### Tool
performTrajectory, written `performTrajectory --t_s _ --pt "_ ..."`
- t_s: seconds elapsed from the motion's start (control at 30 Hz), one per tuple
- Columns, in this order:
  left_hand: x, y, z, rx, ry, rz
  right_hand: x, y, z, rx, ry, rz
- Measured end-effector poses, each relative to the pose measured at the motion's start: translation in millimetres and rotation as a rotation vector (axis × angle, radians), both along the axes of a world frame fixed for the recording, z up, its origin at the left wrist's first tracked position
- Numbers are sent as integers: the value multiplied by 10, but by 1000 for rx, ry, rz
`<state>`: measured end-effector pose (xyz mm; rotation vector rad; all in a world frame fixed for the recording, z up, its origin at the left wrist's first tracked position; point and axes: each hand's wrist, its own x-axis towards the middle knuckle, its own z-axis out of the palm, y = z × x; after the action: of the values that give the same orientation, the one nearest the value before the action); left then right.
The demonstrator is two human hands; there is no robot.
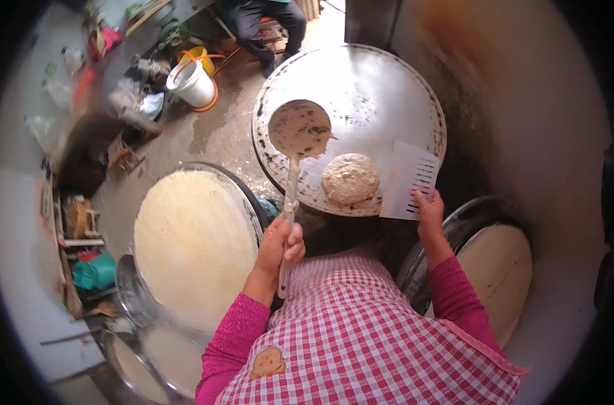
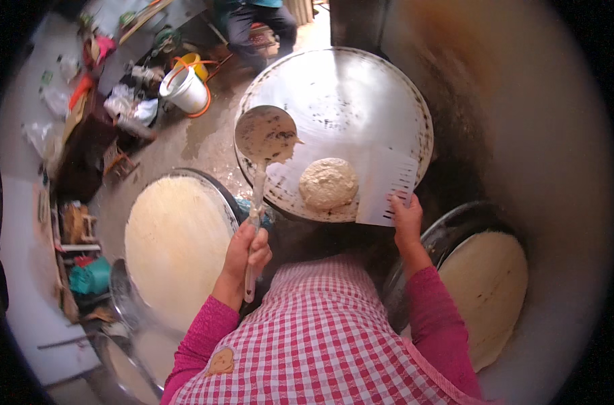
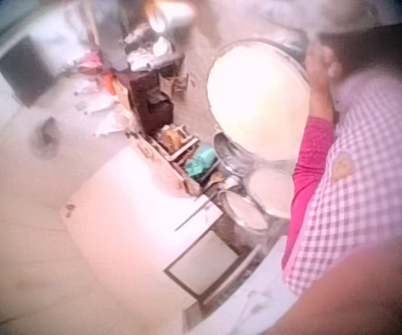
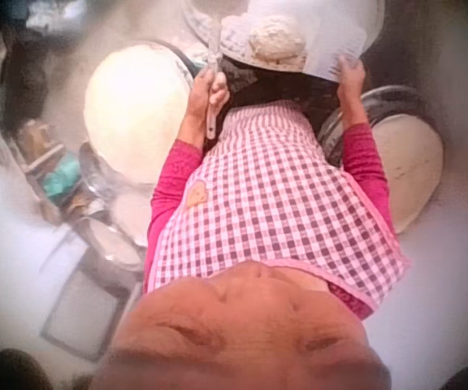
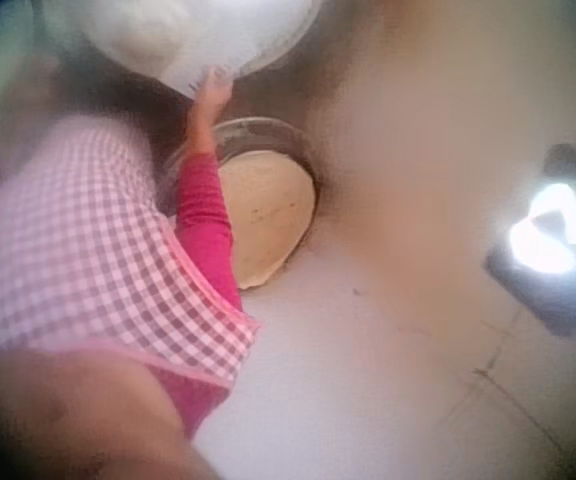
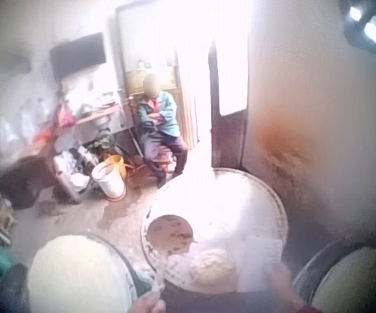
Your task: The person scoops batter from a large metal bowl and spreads it onto hot circular griddles using a plastic scraper. They flip and remove cooked crepes, placing them onto a tray. The process is repeated continuously.
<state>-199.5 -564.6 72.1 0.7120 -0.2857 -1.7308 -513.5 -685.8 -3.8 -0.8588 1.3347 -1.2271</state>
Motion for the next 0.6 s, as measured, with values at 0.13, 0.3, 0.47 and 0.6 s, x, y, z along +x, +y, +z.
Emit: performTrajectory --t_s 0.13,0.3,0.47,0.6 --pt "182 35 -114 253 401 89 535 -143 127 -72 -9 225" --pt "569 807 -258 26 522 125 1503 -372 -214 -22 184 403" --pt "1204 2174 -301 22 363 713 1876 -476 -614 -68 515 452" --pt "1451 3537 -487 329 156 1154 1483 -582 -688 -91 561 335"
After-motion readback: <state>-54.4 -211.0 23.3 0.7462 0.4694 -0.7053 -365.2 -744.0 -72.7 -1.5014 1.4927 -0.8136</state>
